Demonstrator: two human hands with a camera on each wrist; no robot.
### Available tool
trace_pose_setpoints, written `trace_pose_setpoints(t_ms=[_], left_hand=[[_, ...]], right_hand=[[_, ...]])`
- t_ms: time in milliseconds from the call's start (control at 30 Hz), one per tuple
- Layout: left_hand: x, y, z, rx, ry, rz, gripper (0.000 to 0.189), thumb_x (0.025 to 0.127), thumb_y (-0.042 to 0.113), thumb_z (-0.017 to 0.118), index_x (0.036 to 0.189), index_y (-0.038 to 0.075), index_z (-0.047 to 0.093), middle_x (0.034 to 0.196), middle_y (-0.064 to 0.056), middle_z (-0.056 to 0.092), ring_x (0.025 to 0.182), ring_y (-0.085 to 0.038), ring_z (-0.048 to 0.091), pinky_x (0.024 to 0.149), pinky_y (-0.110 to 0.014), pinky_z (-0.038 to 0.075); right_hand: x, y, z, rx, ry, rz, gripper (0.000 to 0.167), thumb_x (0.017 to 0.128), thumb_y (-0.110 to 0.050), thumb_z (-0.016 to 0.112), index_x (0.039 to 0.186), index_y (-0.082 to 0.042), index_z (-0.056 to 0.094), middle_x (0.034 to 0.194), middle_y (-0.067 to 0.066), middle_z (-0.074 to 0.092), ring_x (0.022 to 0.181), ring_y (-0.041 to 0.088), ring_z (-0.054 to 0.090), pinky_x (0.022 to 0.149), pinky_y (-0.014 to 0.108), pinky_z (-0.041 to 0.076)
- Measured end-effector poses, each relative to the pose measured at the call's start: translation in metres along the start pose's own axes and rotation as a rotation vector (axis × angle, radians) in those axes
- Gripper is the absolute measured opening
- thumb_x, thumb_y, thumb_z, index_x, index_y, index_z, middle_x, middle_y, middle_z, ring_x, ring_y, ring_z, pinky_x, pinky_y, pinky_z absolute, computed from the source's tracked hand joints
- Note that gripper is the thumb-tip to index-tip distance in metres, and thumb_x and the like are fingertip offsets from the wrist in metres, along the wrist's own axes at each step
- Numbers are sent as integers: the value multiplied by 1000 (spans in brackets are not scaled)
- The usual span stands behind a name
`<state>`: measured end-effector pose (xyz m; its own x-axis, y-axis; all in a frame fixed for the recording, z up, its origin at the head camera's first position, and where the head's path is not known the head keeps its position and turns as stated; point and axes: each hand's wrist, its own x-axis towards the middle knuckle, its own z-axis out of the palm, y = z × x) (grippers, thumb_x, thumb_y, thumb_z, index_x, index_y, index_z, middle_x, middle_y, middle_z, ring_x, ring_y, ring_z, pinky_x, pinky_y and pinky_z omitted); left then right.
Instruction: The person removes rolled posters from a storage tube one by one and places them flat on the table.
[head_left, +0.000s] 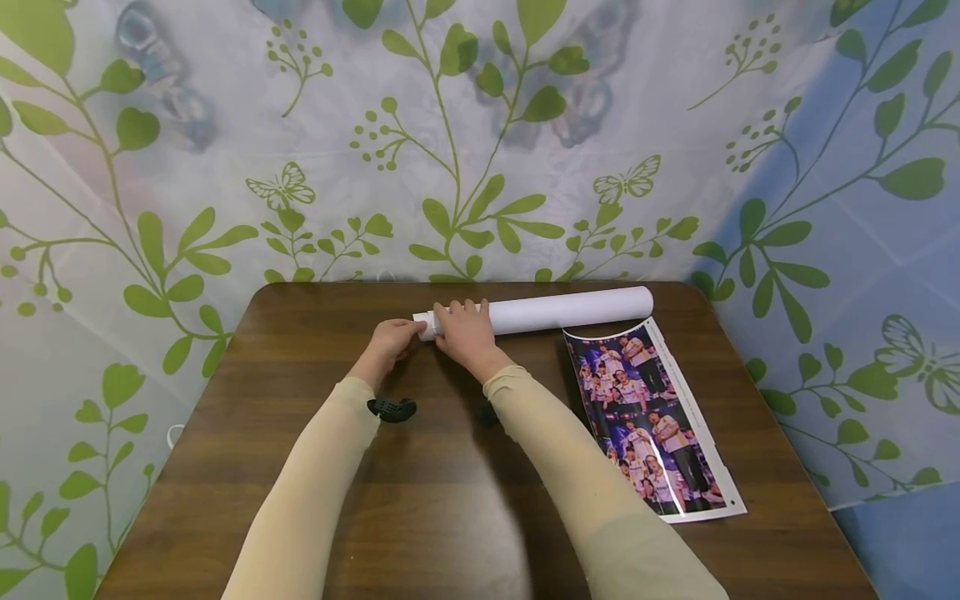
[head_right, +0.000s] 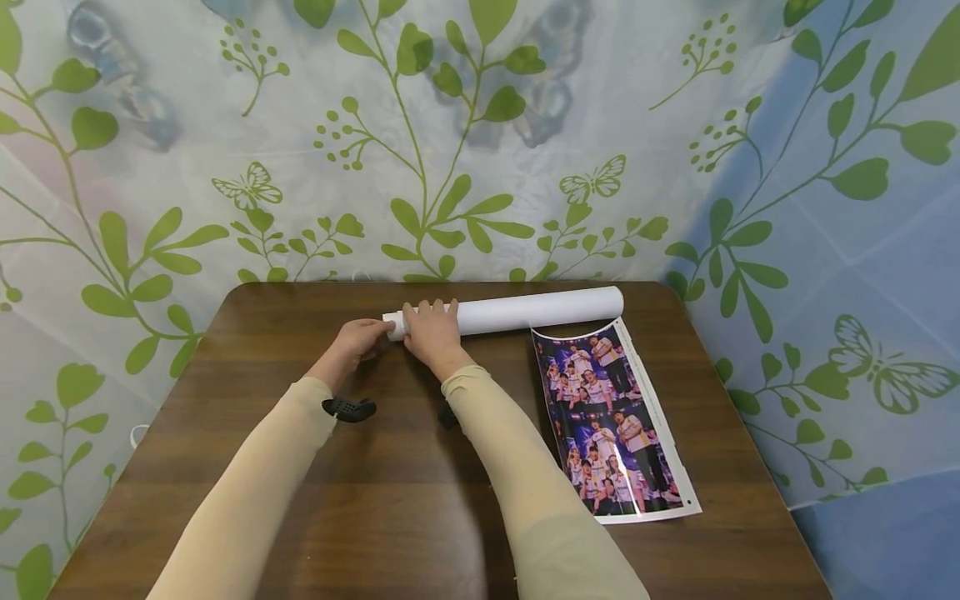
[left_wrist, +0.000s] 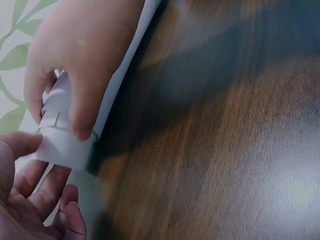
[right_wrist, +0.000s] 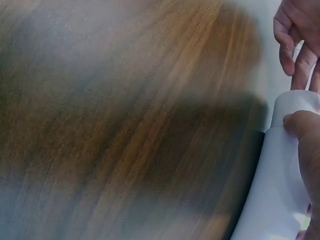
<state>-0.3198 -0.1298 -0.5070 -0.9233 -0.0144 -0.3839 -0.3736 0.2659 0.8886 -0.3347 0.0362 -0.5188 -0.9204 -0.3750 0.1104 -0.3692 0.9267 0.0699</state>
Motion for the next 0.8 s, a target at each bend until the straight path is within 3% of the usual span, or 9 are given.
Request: trace_pose_setpoints(t_ms=[100,200,400,800], left_hand=[[4,1,5,34,21,14,39,98,38,70,94,0,62,64,2,43,66,-18,44,72,-38,44],[7,1,11,52,46,15,40,96,39,73,87,4,56,62,4,40,57,-14,37,62,-34,36],[7,0,18,53,82,10,37,96,36,72,86,5,55,73,-1,44,63,-15,38,58,-30,33],[10,3,13,121,90,24,42,97,37,72,77,6,52,69,-1,40,61,-16,34,54,-30,30]], right_hand=[[0,0,0,-4,-1,2,64,98,-49,65,154,-23,47,138,8,59,131,35,50,112,64,30],[-1,0,1,3,10,2,64,98,-50,66,153,-24,47,138,7,59,133,35,50,113,64,30],[-3,0,2,16,35,-1,65,97,-51,67,152,-23,49,137,8,60,132,35,50,113,65,29],[-1,0,4,3,26,5,64,97,-50,65,153,-22,48,138,9,59,134,37,48,113,68,26]])
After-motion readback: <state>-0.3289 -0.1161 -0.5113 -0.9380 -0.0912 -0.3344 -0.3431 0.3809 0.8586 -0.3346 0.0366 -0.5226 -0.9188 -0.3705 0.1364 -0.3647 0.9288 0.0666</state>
